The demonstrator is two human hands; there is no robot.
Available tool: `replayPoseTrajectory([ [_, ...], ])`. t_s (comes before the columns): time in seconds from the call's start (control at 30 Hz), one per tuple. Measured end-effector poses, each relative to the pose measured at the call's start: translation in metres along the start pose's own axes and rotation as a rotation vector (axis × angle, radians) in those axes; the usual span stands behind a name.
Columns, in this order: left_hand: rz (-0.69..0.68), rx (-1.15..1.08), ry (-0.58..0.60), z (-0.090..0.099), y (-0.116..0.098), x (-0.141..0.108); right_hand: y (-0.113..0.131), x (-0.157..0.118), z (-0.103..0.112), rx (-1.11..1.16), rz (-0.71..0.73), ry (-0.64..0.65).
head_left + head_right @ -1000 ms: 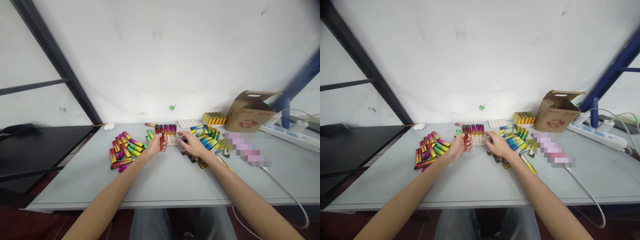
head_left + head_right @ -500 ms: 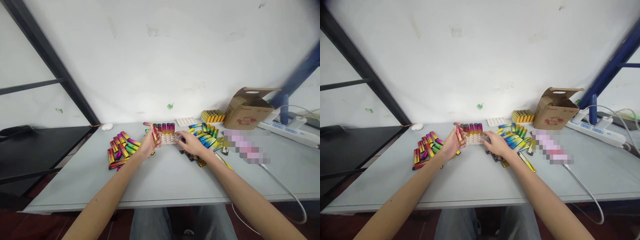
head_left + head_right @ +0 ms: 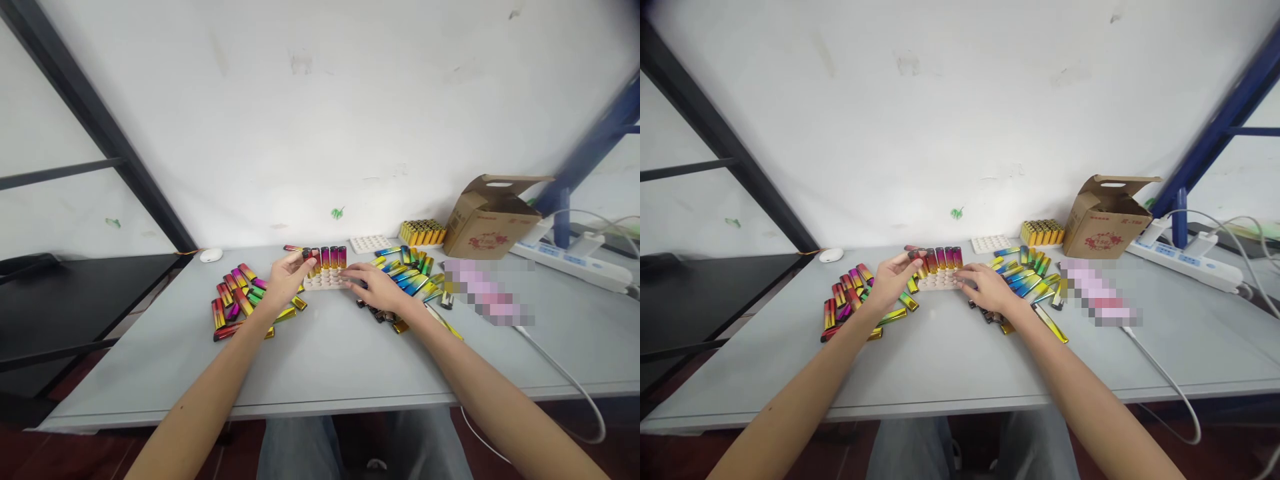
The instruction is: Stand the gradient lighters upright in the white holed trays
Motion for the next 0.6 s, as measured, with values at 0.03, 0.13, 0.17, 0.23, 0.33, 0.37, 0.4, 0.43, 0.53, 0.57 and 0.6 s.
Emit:
replayPoseTrajectory([
  [0.03,-0.008,0.026,0.01,0.001,0.0,0.0,0.003,-0.001,-0.001,-0.012,0.035,0.025],
  [0.13,-0.076,0.13,0.041,0.004,0.0,0.001,0.006,-0.002,-0.004,-0.043,0.056,0.078],
  [0.17,-0.112,0.174,0.043,0.004,-0.002,0.0,0.007,-0.002,-0.004,-0.047,0.048,0.084],
  [0.23,-0.163,0.257,0.036,0.004,-0.004,-0.001,0.007,-0.002,-0.003,-0.042,0.036,0.085],
  [0.33,-0.165,0.319,0.005,0.0,-0.005,-0.003,0.007,-0.002,-0.002,-0.016,0.033,0.078],
  [0.37,-0.167,0.333,-0.003,-0.002,-0.005,-0.003,0.006,-0.001,-0.001,-0.004,0.032,0.075],
  [0.4,-0.18,0.356,0.001,-0.005,-0.006,-0.002,0.005,-0.001,-0.001,0.008,0.033,0.074],
  [0.43,-0.207,0.397,0.015,-0.009,-0.006,-0.001,0.004,-0.001,-0.001,0.021,0.035,0.074],
  [0.53,-0.338,0.602,0.087,-0.019,-0.007,0.005,0.002,-0.001,-0.002,0.05,0.05,0.072],
  [0.57,-0.383,0.672,0.112,-0.022,-0.006,0.007,0.002,-0.001,-0.003,0.054,0.053,0.073],
  [0.6,-0.422,0.73,0.139,-0.025,-0.004,0.009,0.001,-0.001,-0.003,0.055,0.051,0.073],
])
Point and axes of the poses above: each hand's wrist, its own x-axis towards the middle knuckle, its own z-axis out of the back of the hand, y = z × x, the point moved 6 cm from there along x, towards the middle knuckle, and after that the axes turned 13 degrees about -z, right-handed, at the moved point
